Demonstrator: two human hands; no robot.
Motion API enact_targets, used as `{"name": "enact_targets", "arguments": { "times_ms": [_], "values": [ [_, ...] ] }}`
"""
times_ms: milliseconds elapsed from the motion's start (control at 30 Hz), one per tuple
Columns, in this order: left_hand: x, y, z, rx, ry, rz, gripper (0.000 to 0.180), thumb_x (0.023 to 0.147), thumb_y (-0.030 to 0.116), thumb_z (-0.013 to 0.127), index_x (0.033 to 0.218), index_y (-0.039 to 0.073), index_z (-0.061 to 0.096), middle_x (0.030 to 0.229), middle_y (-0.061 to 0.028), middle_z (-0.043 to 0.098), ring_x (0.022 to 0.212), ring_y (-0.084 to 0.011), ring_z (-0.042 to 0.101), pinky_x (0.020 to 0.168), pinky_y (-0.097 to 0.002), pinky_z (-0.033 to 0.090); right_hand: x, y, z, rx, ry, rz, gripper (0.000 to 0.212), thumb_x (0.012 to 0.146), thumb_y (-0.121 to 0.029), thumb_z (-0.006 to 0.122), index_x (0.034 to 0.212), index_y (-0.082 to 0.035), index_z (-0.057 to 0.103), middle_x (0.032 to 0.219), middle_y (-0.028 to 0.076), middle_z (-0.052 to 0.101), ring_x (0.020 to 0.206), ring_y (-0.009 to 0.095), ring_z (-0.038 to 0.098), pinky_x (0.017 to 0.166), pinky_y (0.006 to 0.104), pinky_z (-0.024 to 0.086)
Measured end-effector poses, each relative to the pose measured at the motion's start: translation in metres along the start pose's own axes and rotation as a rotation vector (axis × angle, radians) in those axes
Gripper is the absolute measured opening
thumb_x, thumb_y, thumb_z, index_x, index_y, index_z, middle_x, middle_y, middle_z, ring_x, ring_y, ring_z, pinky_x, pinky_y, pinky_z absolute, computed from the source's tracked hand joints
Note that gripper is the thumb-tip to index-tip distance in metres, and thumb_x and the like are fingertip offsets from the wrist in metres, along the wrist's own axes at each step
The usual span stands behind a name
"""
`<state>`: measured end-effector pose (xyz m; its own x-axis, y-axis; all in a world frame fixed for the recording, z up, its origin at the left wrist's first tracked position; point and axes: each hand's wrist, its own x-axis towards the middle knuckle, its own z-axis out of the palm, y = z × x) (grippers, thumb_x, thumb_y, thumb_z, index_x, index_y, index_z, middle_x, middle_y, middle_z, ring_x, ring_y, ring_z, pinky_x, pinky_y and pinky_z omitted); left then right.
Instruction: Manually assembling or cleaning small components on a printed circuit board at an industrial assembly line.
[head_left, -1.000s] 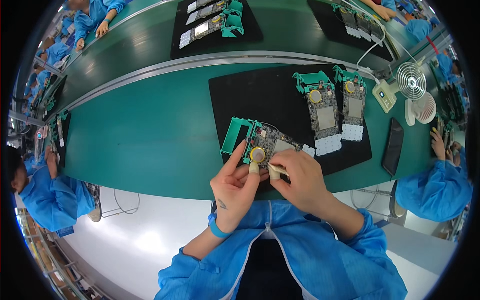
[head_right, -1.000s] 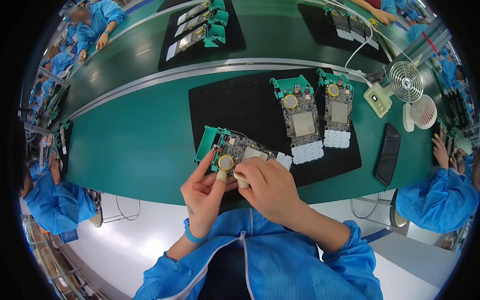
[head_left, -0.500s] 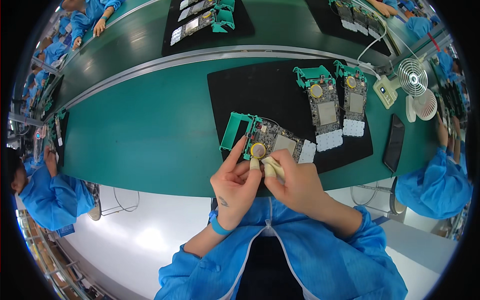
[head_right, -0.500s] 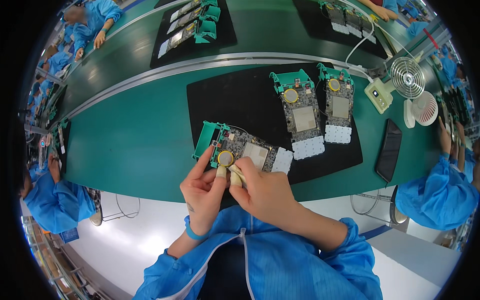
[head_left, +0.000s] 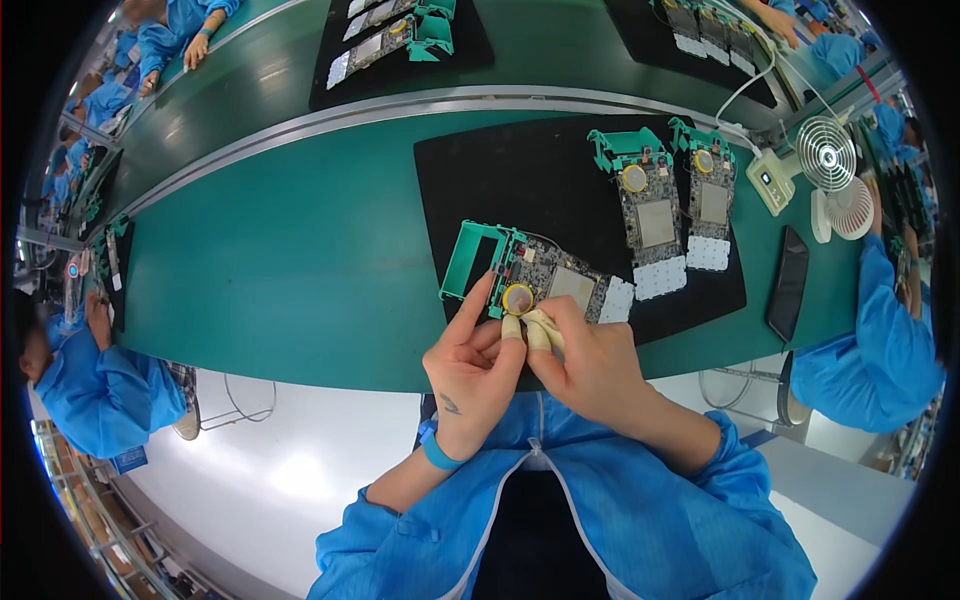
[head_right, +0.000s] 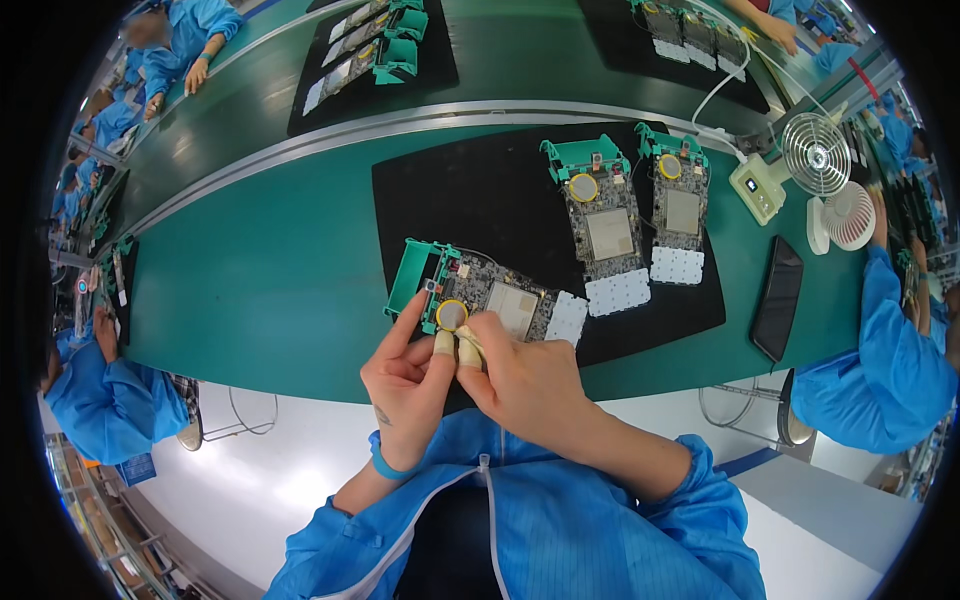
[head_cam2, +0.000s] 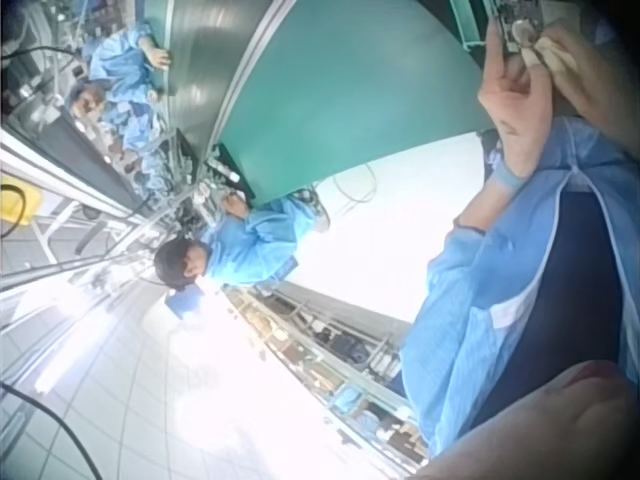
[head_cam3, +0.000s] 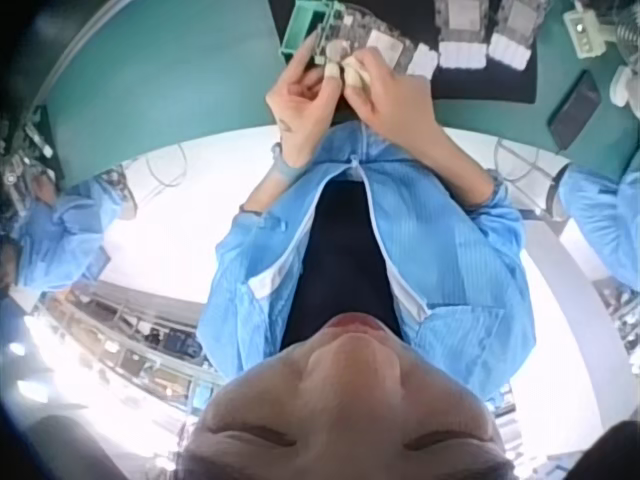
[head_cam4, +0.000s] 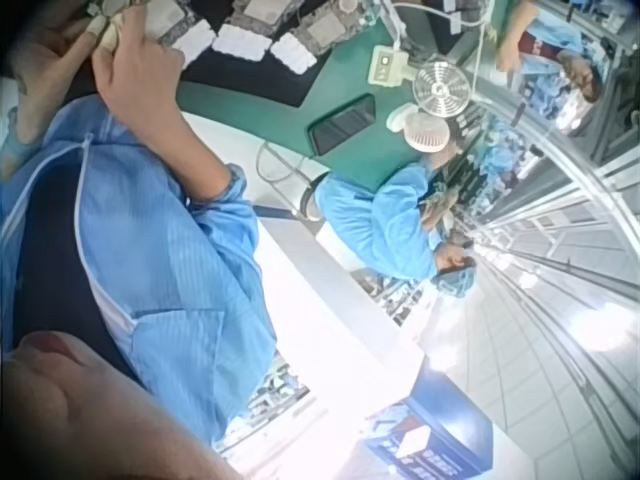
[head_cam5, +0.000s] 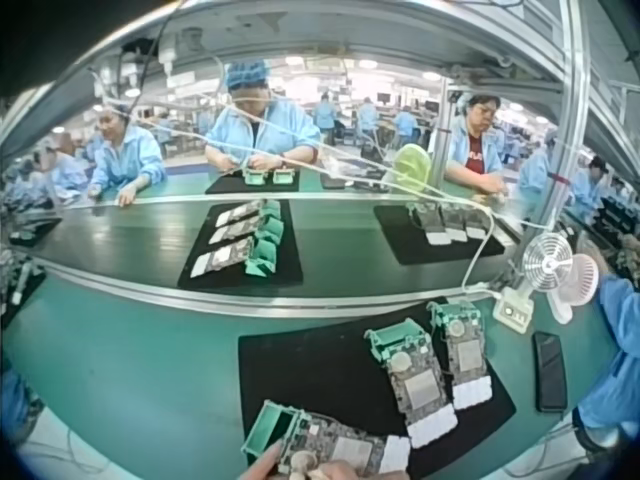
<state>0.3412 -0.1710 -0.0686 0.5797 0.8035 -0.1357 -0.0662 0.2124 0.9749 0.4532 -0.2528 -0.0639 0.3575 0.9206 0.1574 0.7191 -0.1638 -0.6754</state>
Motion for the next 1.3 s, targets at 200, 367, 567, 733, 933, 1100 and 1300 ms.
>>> {"name": "enact_targets", "arguments": {
  "times_ms": [200,367,567,733,933,1100,1300],
  "values": [
    [0.0,0.003,0.0,-0.003,-0.004,-0.001,0.055,0.083,-0.009,0.051,0.136,-0.003,0.04,0.095,-0.0126,0.067,0.085,-0.0099,0.062,0.073,-0.0205,0.052,0.003,-0.005,0.008,-0.155,0.103,-0.145,0.024,0.079,-0.016,0.066,0.095,-0.006,0.051,0.057,0.006,0.056,0.047,0.023,0.059,0.042,0.0333,0.043],
    [-0.001,-0.001,-0.002,0.054,0.013,0.019,0.054,0.083,-0.008,0.051,0.136,-0.003,0.041,0.094,-0.012,0.068,0.083,-0.0094,0.062,0.072,-0.0208,0.052,0.002,0.003,0.007,-0.023,0.109,-0.076,0.024,0.078,-0.016,0.067,0.093,-0.006,0.051,0.055,0.006,0.055,0.045,0.023,0.058,0.041,0.0336,0.042],
    [-0.001,0.0,-0.003,0.079,-0.008,0.027,0.055,0.083,-0.008,0.052,0.136,-0.003,0.041,0.094,-0.0122,0.068,0.082,-0.0092,0.063,0.072,-0.0202,0.052,0.001,-0.005,0.009,-0.166,0.103,-0.118,0.024,0.079,-0.017,0.066,0.094,-0.007,0.051,0.055,0.006,0.056,0.046,0.023,0.059,0.041,0.0343,0.043],
    [0.002,0.0,-0.004,0.117,-0.013,0.021,0.056,0.082,-0.009,0.051,0.136,-0.003,0.04,0.095,-0.0132,0.068,0.083,-0.0107,0.064,0.074,-0.0216,0.052,0.004,0.0,-0.001,-0.068,0.032,-0.045,0.023,0.081,-0.015,0.063,0.099,-0.006,0.051,0.061,0.008,0.058,0.05,0.024,0.061,0.045,0.034,0.046],
    [-0.001,0.003,0.002,0.012,-0.04,0.006,0.054,0.086,-0.007,0.05,0.138,-0.005,0.035,0.096,-0.0157,0.067,0.088,-0.0164,0.066,0.08,-0.0265,0.054,0.006,0.009,-0.013,0.072,0.22,-0.333,0.038,0.071,-0.003,0.065,0.108,-0.005,0.058,0.087,0.007,0.062,0.062,0.023,0.061,0.057,0.0341,0.049],
    [0.0,-0.001,-0.001,0.067,-0.067,0.028,0.054,0.087,-0.007,0.049,0.139,-0.005,0.032,0.101,-0.0183,0.066,0.089,-0.0186,0.066,0.082,-0.0279,0.054,-0.002,0.018,-0.015,-0.188,0.213,-0.358,0.034,0.064,-0.007,0.07,0.098,-0.006,0.063,0.092,0.004,0.061,0.062,0.018,0.058,0.054,0.03,0.046],
    [0.006,0.008,0.007,0.011,-0.12,-0.069,0.063,0.087,-0.008,0.047,0.144,-0.001,0.021,0.105,-0.0196,0.065,0.092,-0.0209,0.065,0.081,-0.0301,0.056,-0.009,0.027,-0.019,-0.189,0.222,-0.347,0.03,0.063,-0.009,0.072,0.092,-0.007,0.065,0.085,0.002,0.06,0.057,0.016,0.057,0.049,0.0274,0.043]
  ]
}}
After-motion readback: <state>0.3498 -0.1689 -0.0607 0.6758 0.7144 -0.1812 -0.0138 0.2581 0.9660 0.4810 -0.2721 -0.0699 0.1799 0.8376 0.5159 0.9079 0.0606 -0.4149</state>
